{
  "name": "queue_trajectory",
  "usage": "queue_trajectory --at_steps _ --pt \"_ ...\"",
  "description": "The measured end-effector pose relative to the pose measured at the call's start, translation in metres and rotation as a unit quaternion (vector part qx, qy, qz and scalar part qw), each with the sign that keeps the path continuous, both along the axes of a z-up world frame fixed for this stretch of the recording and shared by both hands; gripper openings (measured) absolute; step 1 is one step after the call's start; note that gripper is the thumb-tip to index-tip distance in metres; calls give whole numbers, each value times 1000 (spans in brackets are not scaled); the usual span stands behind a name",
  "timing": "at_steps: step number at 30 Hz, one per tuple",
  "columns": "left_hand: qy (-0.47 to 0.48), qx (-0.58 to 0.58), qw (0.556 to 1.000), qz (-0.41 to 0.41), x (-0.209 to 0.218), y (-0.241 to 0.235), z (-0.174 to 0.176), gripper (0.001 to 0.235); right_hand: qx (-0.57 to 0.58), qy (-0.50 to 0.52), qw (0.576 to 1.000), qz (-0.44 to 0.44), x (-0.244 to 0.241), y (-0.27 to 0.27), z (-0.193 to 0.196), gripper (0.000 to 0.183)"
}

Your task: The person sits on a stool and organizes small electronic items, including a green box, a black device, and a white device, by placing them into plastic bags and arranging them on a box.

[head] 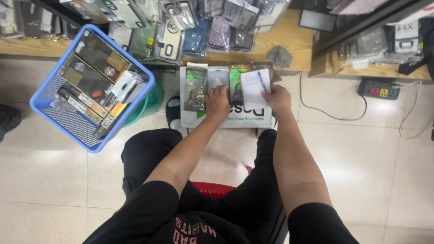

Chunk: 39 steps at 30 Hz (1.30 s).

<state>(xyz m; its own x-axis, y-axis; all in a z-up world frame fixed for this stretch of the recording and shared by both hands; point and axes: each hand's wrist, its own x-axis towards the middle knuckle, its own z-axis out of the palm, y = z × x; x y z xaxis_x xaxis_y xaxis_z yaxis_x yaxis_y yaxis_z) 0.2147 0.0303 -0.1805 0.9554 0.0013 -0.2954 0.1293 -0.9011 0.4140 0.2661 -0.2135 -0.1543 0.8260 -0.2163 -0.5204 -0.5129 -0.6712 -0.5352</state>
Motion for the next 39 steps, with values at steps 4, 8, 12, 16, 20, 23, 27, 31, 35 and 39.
queue_trajectory --at_steps 4,8,12,16,20,23,27,31,35,39 --pt "-120 86 988 -47 28 12 17 53 -44 32 998 14 -6 -3 -4 52" --pt "93 111 976 -163 69 30 19 94 -41 34 999 -5 -2 -7 -8 51" --pt "88 132 964 -211 88 29 -4 121 -29 32 999 -2 -1 -3 1 52" --pt "61 129 971 -193 90 23 -16 106 -48 13 999 0 2 -1 7 50" --pt "80 132 969 -190 98 16 -23 125 -41 -11 999 -21 4 -1 20 47" --pt "103 139 965 -198 97 18 -26 137 -35 -32 999 -16 2 0 25 48" --pt "126 147 961 -197 104 22 -22 132 -21 -51 998 7 4 -1 34 50" --pt "143 93 968 -184 105 32 -14 122 -7 -53 999 5 -3 12 44 49" --pt "149 58 970 -184 103 42 4 108 15 -24 999 29 -7 36 47 45" --pt "161 -48 971 -171 103 44 24 76 17 -6 994 111 -13 58 55 48"
